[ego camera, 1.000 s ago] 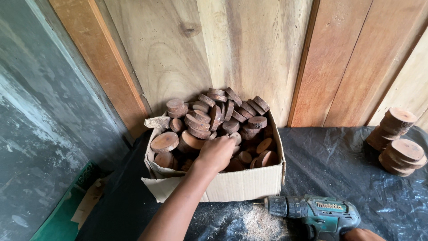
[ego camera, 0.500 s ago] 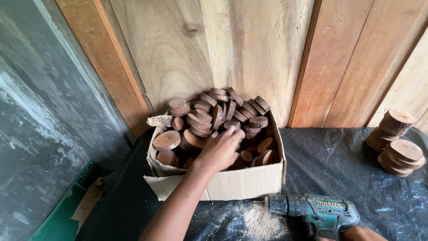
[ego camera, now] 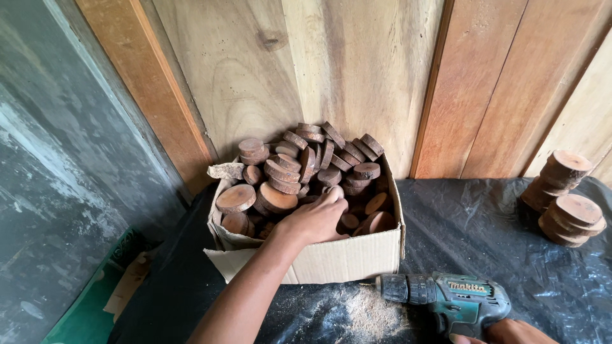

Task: The person picks up a wooden slice from a cardboard box and uses a cordless drill to create a hole in the center of it before stacking it with other slices on the work surface.

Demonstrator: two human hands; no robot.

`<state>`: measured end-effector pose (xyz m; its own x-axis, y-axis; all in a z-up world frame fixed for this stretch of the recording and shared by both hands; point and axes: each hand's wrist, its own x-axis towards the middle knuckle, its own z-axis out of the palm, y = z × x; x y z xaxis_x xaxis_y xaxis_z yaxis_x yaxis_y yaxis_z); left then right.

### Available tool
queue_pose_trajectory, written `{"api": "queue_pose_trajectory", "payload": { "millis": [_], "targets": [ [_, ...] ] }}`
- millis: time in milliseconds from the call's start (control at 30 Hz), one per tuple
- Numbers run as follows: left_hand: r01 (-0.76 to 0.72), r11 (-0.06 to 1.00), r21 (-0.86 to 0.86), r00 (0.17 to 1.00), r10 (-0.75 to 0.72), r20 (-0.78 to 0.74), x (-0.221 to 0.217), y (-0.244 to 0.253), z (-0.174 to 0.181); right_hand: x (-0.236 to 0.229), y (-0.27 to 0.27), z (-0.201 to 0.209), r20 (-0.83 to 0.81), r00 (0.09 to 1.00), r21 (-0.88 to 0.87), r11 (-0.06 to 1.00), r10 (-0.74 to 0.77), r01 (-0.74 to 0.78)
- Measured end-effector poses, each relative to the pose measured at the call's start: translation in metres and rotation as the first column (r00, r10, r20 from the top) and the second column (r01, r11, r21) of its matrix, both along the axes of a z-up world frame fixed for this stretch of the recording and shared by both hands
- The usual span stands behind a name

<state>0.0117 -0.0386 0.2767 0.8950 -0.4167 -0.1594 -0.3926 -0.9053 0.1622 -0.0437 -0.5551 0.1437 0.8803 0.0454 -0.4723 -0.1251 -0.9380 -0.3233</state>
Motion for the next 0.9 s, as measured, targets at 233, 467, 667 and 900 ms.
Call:
{"api": "queue_pose_trajectory", "payload": {
  "millis": [233, 467, 667, 900],
  "targets": [
    [-0.04, 0.999, -0.002, 0.995, 0.039, -0.093, -0.014, -0.003, 0.017, -0.035, 0.158, 0.019, -0.031, 0.999, 0.014, 1.0, 0.008, -0.007],
    [0.021, 0.995, -0.1, 0.957, 0.009, 0.29, 0.004, 0.002, -0.006, -0.039, 0.16, 0.026, -0.017, 1.0, 0.058, 0.998, 0.007, -0.006],
    [0.096, 0.858, -0.505, 0.948, 0.075, 0.309, 0.001, 0.003, -0.003, -0.035, 0.156, 0.025, -0.052, 0.998, 0.149, 0.988, 0.04, -0.032],
    [-0.023, 0.376, -0.926, 0.992, -0.104, -0.067, 0.01, 0.004, -0.02, -0.038, 0.162, 0.036, -0.061, 0.996, 0.192, 0.98, 0.063, -0.05]
  ]
}}
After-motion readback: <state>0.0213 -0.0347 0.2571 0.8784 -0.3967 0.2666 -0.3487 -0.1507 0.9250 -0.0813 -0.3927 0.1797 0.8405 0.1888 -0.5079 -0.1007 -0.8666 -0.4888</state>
